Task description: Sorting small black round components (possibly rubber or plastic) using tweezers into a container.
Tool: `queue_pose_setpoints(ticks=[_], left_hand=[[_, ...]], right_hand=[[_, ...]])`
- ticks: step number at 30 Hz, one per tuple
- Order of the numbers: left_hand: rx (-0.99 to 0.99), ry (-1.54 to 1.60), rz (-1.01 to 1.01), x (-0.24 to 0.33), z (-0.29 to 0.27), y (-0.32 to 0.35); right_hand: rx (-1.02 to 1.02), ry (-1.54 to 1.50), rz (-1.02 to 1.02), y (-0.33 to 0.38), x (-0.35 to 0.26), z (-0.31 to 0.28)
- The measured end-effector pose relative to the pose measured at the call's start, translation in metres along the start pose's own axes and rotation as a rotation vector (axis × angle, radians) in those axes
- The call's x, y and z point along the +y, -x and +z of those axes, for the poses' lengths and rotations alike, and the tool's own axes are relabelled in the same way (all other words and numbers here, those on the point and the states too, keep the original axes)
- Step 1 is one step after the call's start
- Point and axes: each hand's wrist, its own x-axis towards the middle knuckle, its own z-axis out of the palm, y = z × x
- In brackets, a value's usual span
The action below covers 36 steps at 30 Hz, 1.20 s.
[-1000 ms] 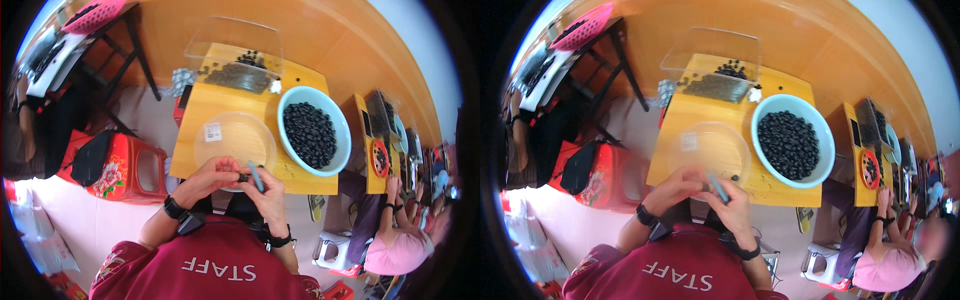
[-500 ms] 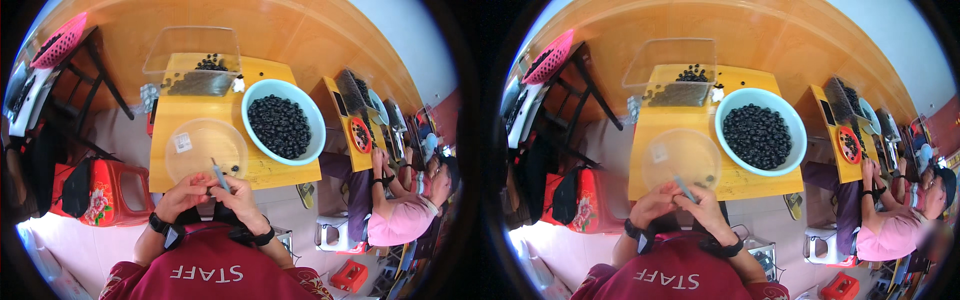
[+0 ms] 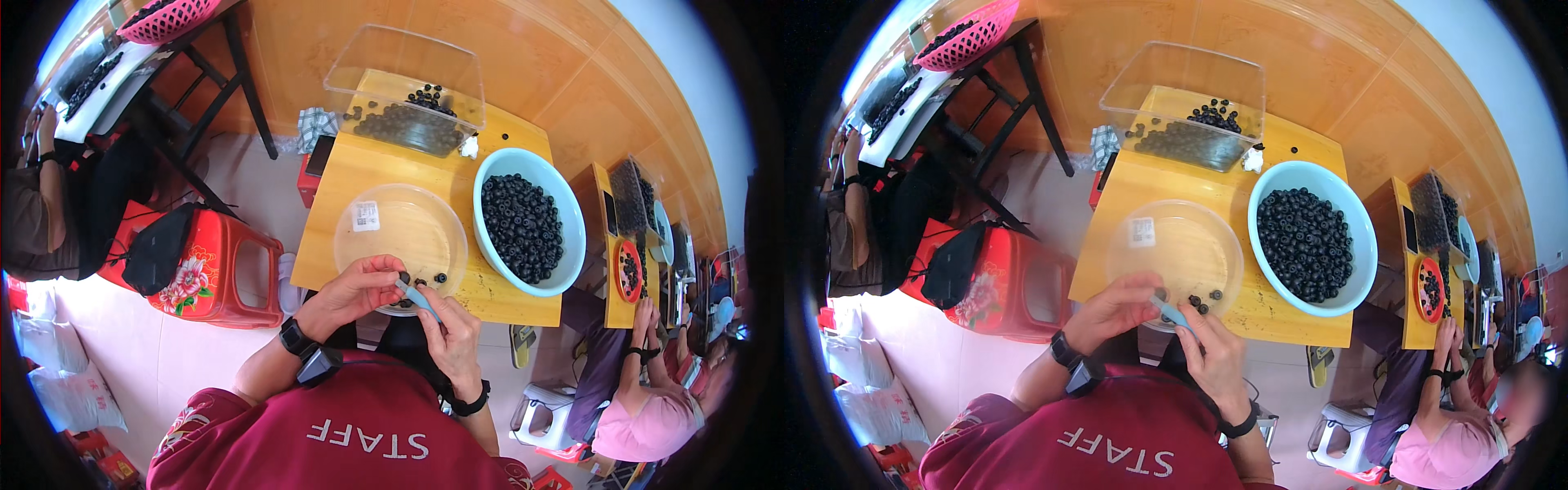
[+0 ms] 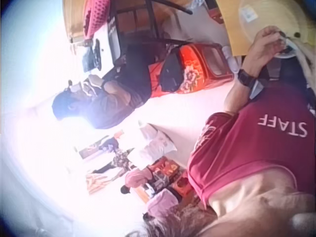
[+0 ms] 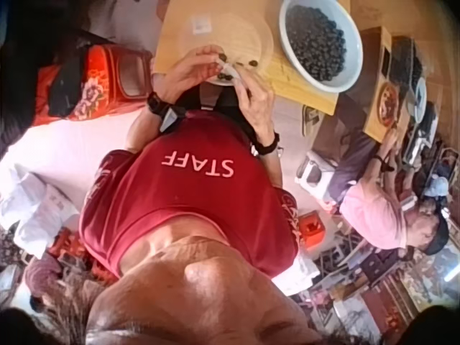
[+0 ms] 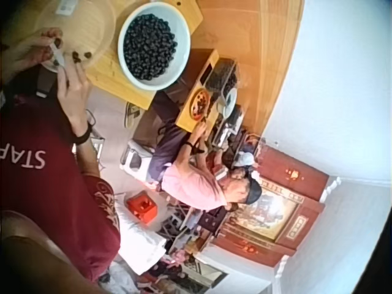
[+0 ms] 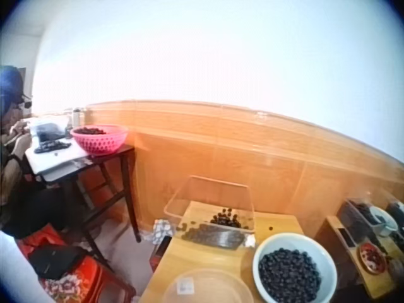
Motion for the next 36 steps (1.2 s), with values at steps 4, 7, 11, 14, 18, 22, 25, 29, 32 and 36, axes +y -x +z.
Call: queue_pose_setpoints(ticks=[4,7,11,14,18,22,25,29,32,36], left_hand=[[-0.028,0.006,-0.003,-0.001,-0.007,-0.002],[-0.040,0.003,-0.007,0.000,-0.007,-0.003],[-0.035,-0.004,-0.019,0.000,-0.009,-0.003],[-0.033,-0.008,-0.023,0.000,-0.008,-0.003],[-0.121,-0.046,-0.054,0.001,-0.006,0.002],[-0.159,-0.076,-0.051,0.000,0.002,0.005],[-0.104,-0.042,-0.022,0.000,-0.002,0.003],[-0.076,0.010,-0.009,0.000,-0.001,0.003],[-0.065,0.017,-0.014,0.001,0.001,0.002],[-0.061,0.006,-0.007,0.001,0.001,0.004]], right_hand=[[0.021,0.012,-0.002,-0.001,0.000,0.001],[0.019,0.016,-0.006,-0.001,0.001,0.000],[0.014,0.028,-0.003,-0.001,0.002,0.000],[0.018,0.049,-0.019,-0.001,0.004,0.001],[0.103,0.179,0.039,-0.006,0.025,0.002],[0.156,0.062,0.052,-0.004,0.036,-0.004],[0.101,-0.010,0.055,-0.006,0.009,-0.010],[0.031,-0.009,-0.026,-0.003,-0.001,-0.007],[0.005,-0.008,-0.054,-0.002,-0.004,-0.006],[0.000,0.004,-0.038,-0.001,-0.004,-0.004]])
